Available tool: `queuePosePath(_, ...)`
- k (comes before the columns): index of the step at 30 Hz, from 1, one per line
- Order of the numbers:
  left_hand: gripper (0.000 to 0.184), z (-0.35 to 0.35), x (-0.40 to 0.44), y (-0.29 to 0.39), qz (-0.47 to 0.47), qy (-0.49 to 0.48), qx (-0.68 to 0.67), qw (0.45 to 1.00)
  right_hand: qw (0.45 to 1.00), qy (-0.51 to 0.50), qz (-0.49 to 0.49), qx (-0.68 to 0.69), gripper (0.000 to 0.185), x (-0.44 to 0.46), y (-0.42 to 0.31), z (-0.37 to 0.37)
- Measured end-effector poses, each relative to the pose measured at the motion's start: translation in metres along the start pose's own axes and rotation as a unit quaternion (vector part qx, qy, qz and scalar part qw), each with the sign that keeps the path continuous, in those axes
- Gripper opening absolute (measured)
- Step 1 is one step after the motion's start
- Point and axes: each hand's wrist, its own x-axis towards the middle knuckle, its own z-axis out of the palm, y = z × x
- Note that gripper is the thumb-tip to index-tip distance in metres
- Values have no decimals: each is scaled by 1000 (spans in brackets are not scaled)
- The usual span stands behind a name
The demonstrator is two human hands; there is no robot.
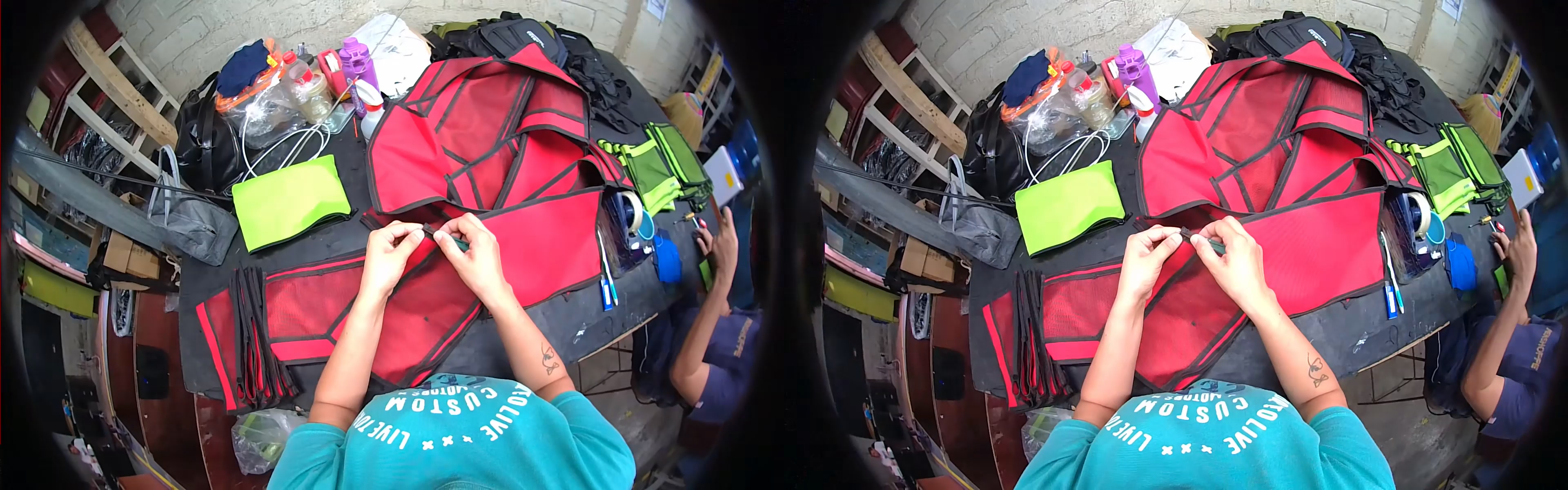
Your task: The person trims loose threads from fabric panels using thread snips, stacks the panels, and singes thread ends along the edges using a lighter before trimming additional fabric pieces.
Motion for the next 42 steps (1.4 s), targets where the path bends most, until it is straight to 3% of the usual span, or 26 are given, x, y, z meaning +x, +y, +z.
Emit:
queuePosePath(9, 14, 4, -2, 5, 6, -7, -9, 1000, 1000, -7, 5, -5, 21, 2, 3, -2)
queuePosePath(13, 13, 2, 0, 13, 10, 4, 6, 1000, 989, 71, 5, 133, 19, 7, 12, -5)
queuePosePath(16, 21, -8, 3, 25, 41, -1, -6, 999, 991, -111, 41, 69, 20, 10, 3, -28)
queuePosePath(17, 21, -13, 1, 29, 41, -3, -6, 999, 991, -109, 42, 69, 20, 16, 6, -34)
queuePosePath(19, 29, -25, -3, 40, 83, -42, 98, 991, 963, -88, 39, 251, 23, 37, 13, -49)
queuePosePath(21, 33, -40, -11, 54, 106, -62, 151, 981, 962, -14, 24, 273, 23, 62, -6, -75)
queuePosePath(23, 45, -54, -20, 68, 3, -91, 28, 995, 978, 37, -24, 203, 24, 88, -12, -89)
queuePosePath(24, 45, -56, -18, 64, 3, -92, 27, 995, 986, 82, -69, 129, 25, 93, -13, -93)
queuePosePath(25, 44, -60, -15, 54, 13, 1, 6, 1000, 986, 82, -68, 128, 25, 91, -12, -91)
queuePosePath(27, 43, -68, -9, 31, 34, 189, -34, 981, 979, 131, -155, -31, 31, 83, -11, -76)
queuePosePath(28, 43, -71, -7, 21, 37, 191, -34, 980, 961, 155, -201, -109, 35, 80, -15, -68)
queuePosePath(30, 44, -71, -7, 1, 46, 266, 8, 963, 989, -13, -137, -49, 53, 35, -46, -45)
queuePosePath(31, 44, -71, -7, -6, 49, 301, 30, 952, 982, -90, -139, -93, 67, 17, -50, -31)
queuePosePath(33, 43, -69, -8, 3, 31, 292, -3, 956, 965, -132, -188, -129, 74, -17, -43, 6)
queuePosePath(36, 42, -75, -14, 28, -2, 268, -68, 961, 960, -83, -240, -119, 66, -37, -18, 49)
queuePosePath(38, 44, -102, -26, 49, -58, 226, 136, 963, 959, -93, -253, -85, 61, -43, -4, 70)
queuePosePath(40, 45, -112, -37, 64, -34, 201, 122, 971, 952, -120, -282, -13, 51, -45, 4, 81)
queuePosePath(41, 45, -117, -42, 69, -12, 176, 107, 979, 952, -120, -282, -12, 51, -43, 1, 80)
queuePosePath(42, 46, -122, -46, 72, 11, 151, 91, 984, 965, -163, -197, 65, 45, -37, -1, 75)
